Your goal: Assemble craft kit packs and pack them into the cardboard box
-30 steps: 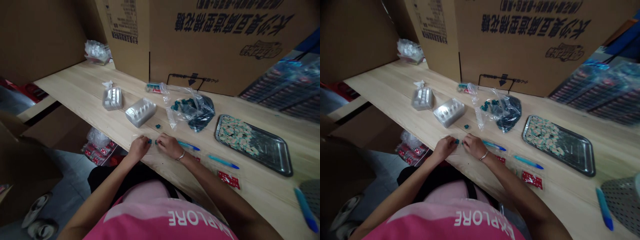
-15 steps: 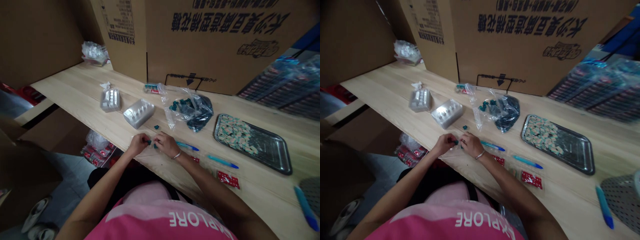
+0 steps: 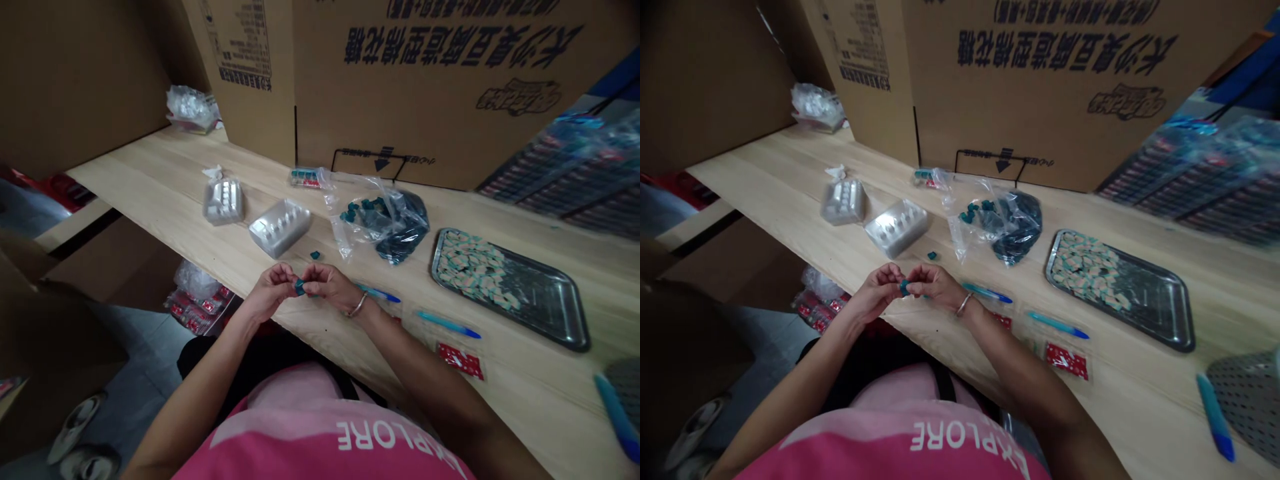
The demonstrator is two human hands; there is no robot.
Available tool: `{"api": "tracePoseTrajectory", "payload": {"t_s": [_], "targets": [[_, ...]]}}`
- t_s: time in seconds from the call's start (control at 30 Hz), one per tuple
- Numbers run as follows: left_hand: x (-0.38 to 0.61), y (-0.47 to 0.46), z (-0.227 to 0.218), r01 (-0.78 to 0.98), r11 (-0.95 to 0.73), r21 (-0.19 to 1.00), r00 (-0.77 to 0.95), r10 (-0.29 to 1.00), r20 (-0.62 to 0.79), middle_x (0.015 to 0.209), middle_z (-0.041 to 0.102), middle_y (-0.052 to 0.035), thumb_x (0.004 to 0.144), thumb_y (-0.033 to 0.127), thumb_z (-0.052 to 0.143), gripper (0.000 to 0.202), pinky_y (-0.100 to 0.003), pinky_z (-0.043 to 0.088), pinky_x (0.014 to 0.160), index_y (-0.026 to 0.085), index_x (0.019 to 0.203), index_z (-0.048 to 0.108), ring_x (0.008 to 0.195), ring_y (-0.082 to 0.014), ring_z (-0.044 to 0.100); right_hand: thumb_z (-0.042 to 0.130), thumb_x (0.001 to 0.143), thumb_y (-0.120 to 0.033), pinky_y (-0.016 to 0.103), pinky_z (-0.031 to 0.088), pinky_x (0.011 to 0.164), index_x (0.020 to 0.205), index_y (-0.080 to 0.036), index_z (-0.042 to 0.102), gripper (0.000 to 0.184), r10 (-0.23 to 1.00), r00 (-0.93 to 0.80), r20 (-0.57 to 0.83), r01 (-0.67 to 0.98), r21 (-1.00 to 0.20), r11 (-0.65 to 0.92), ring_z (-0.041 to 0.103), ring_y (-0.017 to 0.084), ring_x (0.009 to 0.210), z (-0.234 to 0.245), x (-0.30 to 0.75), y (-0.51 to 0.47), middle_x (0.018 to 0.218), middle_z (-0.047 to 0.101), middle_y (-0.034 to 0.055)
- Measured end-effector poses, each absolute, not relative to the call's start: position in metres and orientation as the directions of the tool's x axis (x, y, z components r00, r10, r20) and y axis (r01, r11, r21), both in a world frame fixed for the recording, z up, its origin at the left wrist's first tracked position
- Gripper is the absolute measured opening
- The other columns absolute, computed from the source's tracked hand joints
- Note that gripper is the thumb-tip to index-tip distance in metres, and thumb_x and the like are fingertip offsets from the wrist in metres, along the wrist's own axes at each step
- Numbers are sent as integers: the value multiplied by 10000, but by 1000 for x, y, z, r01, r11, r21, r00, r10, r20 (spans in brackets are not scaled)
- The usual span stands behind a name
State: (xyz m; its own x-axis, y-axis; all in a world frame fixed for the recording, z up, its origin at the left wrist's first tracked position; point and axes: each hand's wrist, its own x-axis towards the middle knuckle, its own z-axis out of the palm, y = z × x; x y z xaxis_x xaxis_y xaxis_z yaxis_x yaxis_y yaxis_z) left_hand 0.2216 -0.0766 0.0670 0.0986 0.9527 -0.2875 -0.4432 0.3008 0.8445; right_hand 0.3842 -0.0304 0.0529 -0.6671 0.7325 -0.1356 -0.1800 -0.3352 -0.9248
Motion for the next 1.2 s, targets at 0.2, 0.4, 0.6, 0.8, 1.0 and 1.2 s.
{"api": "tracePoseTrajectory", "payload": {"t_s": [0.2, 0.4, 0.6, 0.8, 1.0, 1.2], "targets": [[226, -84, 72, -372, 221, 901, -40, 967, -253, 678, 641, 29, 489, 202, 821, 368, -200, 487, 581, 161, 751, 565, 594, -80, 582, 723, 593, -330, 201, 364, 507, 684, -177, 533, 260, 810, -579, -92, -88, -981, -174, 461, 68, 516, 61, 382, -34, 594, 528, -64], [227, -98, 68, -346, 203, 916, -87, 965, -246, 673, 643, 29, 508, 228, 837, 388, -197, 477, 628, 156, 827, 628, 620, -73, 576, 644, 688, -297, 240, 442, 580, 758, -168, 621, 149, 878, -474, 61, 80, -990, 112, 554, 113, 606, 62, 387, -52, 698, 622, 1], [234, -139, 51, -278, 310, 909, -9, 946, -325, 688, 656, 5, 531, 218, 826, 305, -195, 452, 619, 136, 775, 662, 621, -77, 571, 568, 708, -150, 215, 463, 578, 718, -174, 646, 83, 857, -499, 128, 234, -932, 275, 577, 111, 616, 44, 398, -102, 697, 623, 8], [232, -157, 42, -351, 361, 864, -27, 919, -394, 650, 644, 8, 512, 222, 829, 271, -191, 427, 585, 138, 725, 683, 589, -77, 545, 601, 700, -175, 210, 497, 584, 783, -174, 661, 103, 858, -503, 105, 112, -976, 186, 596, 105, 622, 36, 395, -125, 751, 616, 15], [228, -156, 42, -339, 345, 875, -27, 926, -376, 646, 651, -1, 485, 271, 853, 299, -207, 427, 613, 137, 686, 677, 597, -86, 547, 613, 705, -211, 227, 493, 600, 823, -175, 642, 126, 873, -487, -23, 64, -998, 9, 599, 113, 631, 31, 385, -127, 734, 652, 5], [220, -139, 33, 149, 91, 985, -63, 995, -83, 767, 667, -40, 691, 316, 711, 187, -289, 456, 675, 163, 792, 672, 707, -153, 585, 636, 706, -138, 220, 470, 593, 797, -165, 622, 97, 846, -529, 65, 280, -928, 247, 577, 108, 618, 34, 385, -93, 729, 633, -1]]}}
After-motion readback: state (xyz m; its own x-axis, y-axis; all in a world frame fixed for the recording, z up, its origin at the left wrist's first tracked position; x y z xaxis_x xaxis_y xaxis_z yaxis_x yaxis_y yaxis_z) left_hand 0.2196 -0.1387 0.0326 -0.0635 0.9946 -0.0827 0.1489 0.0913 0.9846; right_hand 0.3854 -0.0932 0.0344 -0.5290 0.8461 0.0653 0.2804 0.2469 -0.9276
